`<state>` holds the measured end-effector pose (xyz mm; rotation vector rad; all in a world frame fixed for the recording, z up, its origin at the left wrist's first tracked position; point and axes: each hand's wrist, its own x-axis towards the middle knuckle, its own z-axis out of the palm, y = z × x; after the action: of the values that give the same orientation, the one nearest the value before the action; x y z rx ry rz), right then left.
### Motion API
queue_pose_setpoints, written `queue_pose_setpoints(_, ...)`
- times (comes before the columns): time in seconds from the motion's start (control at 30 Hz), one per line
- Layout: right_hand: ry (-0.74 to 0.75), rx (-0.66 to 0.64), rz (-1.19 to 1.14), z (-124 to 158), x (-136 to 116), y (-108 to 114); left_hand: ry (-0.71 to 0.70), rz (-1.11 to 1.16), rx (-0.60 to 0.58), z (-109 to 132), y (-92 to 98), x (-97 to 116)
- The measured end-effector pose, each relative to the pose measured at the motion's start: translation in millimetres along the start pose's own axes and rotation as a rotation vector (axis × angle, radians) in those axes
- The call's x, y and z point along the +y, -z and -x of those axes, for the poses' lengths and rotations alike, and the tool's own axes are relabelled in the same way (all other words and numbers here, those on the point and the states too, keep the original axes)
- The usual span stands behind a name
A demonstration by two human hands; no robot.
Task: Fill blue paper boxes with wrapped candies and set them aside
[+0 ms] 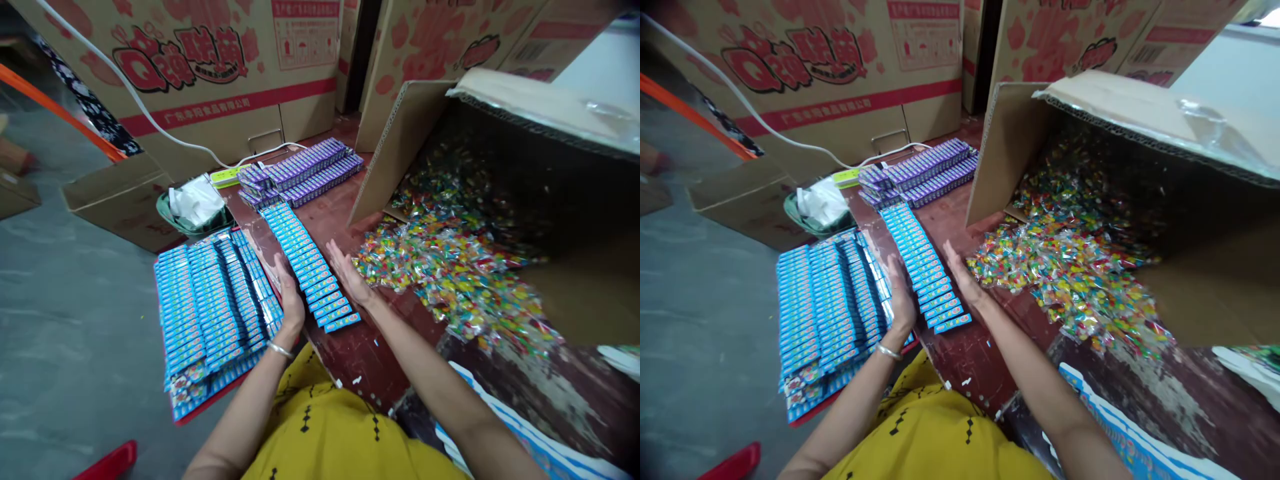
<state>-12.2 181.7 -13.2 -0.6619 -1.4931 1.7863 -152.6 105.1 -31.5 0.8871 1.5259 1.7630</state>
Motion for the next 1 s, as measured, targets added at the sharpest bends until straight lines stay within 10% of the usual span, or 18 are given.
queue_pose_setpoints(0.4,0.002,0.016,-0.043,3,-7,-13,-0.032,-0.049,0.081,11,-9.8,3)
queue_pose_setpoints(0.6,0.027,0.221,0.145,81,-34,23,-0.139,-0.037,0.096,14,34.4,16)
queue_pose_setpoints(0.77,-0.503,-0.072,0.176,156,-27,6,-0.405,-0.622,-0.018,-53,79.4,41)
queue_pose_setpoints(1.0,-0.63,0.196,-0.098,144,-7,-31,-0.469,-1.071,-0.156,-180,58.3,69)
